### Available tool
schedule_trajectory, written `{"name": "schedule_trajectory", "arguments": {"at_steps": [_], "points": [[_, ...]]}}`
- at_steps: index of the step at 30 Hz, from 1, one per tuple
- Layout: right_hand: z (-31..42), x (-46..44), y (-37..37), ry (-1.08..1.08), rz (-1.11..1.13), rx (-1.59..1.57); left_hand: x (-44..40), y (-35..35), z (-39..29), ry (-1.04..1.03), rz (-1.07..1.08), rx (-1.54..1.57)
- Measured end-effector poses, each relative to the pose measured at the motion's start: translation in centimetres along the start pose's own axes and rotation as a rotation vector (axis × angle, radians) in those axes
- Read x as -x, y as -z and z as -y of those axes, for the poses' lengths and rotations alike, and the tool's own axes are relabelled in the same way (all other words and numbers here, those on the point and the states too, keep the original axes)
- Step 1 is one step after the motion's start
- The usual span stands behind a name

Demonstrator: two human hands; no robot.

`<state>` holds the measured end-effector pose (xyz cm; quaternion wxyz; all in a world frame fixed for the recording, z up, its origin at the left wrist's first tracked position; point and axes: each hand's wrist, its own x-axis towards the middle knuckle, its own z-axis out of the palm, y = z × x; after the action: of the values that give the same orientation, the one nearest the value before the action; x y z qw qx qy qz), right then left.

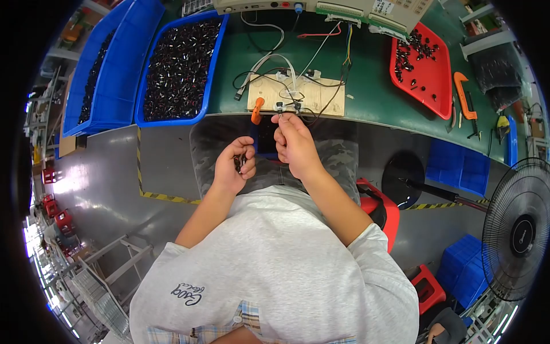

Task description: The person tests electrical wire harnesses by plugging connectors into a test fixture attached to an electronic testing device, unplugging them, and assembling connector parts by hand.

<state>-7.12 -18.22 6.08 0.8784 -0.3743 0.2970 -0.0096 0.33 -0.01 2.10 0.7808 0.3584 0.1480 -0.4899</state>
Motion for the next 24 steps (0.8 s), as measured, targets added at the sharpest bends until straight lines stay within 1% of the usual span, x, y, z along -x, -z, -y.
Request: {"name": "schedule_trajectory", "arguments": {"at_steps": [2, 5, 8, 11, 16, 24], "points": [[-0.2, -0.2, -0.2, 0.007, -0.008, -0.041, -0.5, 0.9, 0.0, 0.012, 0.023, 0.071], [-0.3, -0.2, -0.7, 0.011, -0.021, -0.122, -0.6, 0.8, 0.1, 0.06, -0.06, -0.003], [-0.2, -0.1, -1.1, -0.017, -0.016, -0.262, -0.7, 0.5, 0.2, 0.074, -0.084, 0.021], [-0.2, -0.1, -1.6, -0.013, -0.033, -0.3, -0.7, 0.5, 0.2, 0.089, -0.091, 0.041], [-0.2, -0.1, -1.5, -0.012, -0.026, -0.286, -0.6, 0.6, 0.1, 0.105, -0.057, 0.043], [-0.1, 0.1, -1.5, -0.011, -0.024, -0.271, 0.1, 0.5, 0.1, 0.148, -0.063, 0.026]]}}
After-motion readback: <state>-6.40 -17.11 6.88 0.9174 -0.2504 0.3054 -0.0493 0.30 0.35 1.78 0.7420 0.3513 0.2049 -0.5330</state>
